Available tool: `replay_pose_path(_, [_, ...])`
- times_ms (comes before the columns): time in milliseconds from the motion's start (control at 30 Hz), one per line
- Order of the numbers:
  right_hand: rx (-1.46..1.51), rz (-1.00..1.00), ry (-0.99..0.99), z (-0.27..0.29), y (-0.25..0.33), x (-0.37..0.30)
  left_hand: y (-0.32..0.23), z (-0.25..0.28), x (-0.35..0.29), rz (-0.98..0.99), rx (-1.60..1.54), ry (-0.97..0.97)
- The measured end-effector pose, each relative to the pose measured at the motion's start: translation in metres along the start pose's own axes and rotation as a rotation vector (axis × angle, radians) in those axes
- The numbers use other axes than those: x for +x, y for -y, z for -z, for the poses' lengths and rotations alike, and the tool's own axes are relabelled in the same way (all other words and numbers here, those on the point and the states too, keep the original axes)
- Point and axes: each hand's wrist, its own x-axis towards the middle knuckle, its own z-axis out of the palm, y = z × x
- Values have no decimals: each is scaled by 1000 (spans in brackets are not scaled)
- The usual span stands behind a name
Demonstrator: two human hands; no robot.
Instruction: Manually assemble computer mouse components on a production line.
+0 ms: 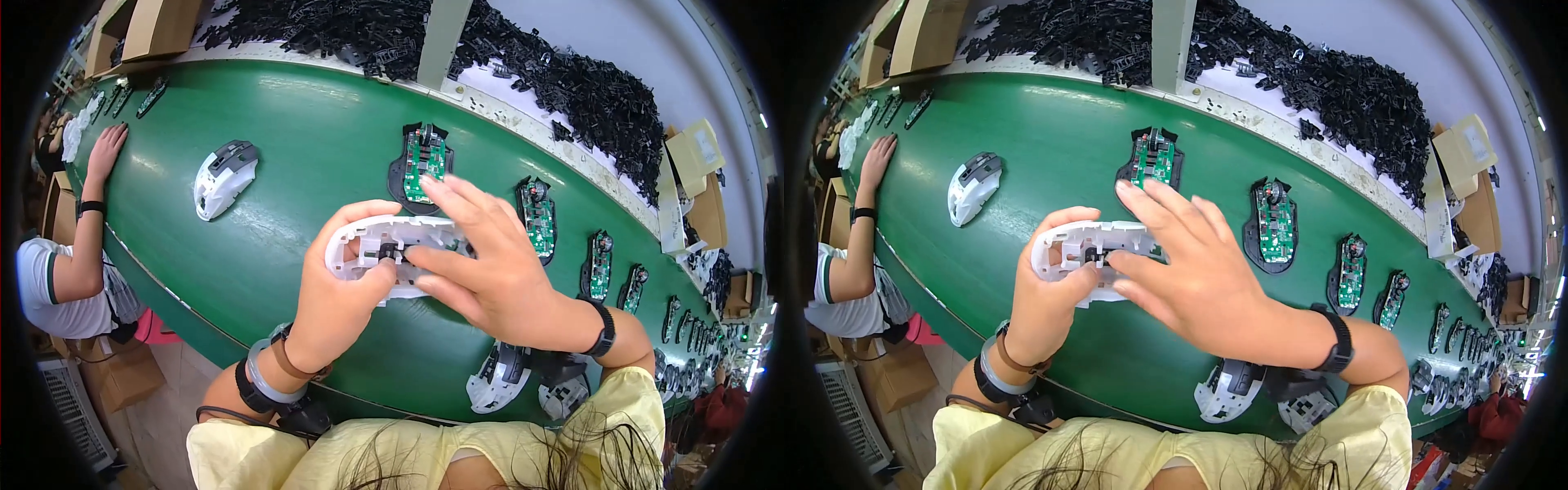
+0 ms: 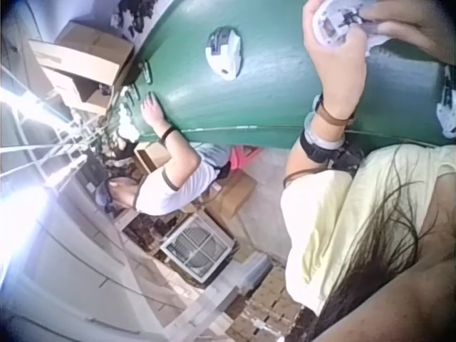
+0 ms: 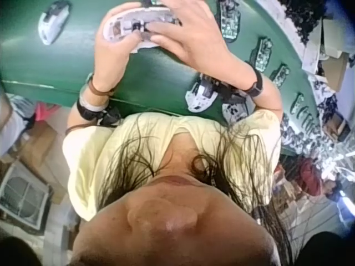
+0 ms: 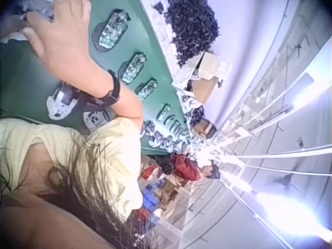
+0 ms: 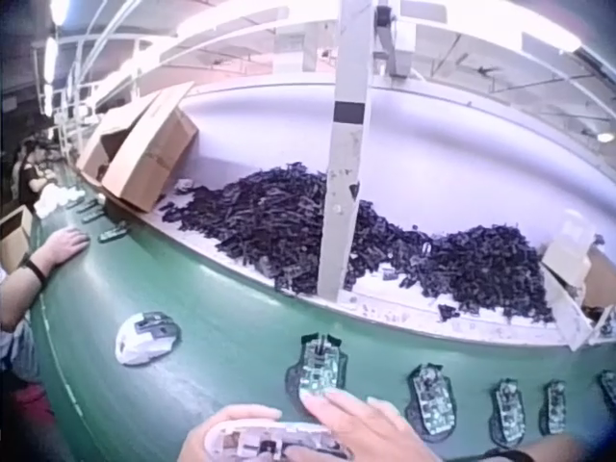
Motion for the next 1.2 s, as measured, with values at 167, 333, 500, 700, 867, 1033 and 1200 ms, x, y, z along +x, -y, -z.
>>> replay_pose_path(167, [333,38,-176,3,2,2,-6,-2,-1,8,40,-3])
replay_pose_path(333, [88,178,-28,-3,-3,11,-5,0,-2,-25,46,41])
replay_pose_path(500, [-424,356,-110,-17,4,3,-6,1,-3,-70,192,60])
replay_pose_path(700, [-372,257,-73,-13,7,-5,-8,6,3,86,210,206])
replay_pose_path(867, [-196,434,-137,0,2,-1,-11,11,2,20,182,208])
replay_pose_path(1033, [-388,-216,-164,46,-142,41,-11,16,8,211,-95,176])
replay_pose_path(1200, [-350,49,-48,22,-259,130,-10,20,11,468,-322,403])
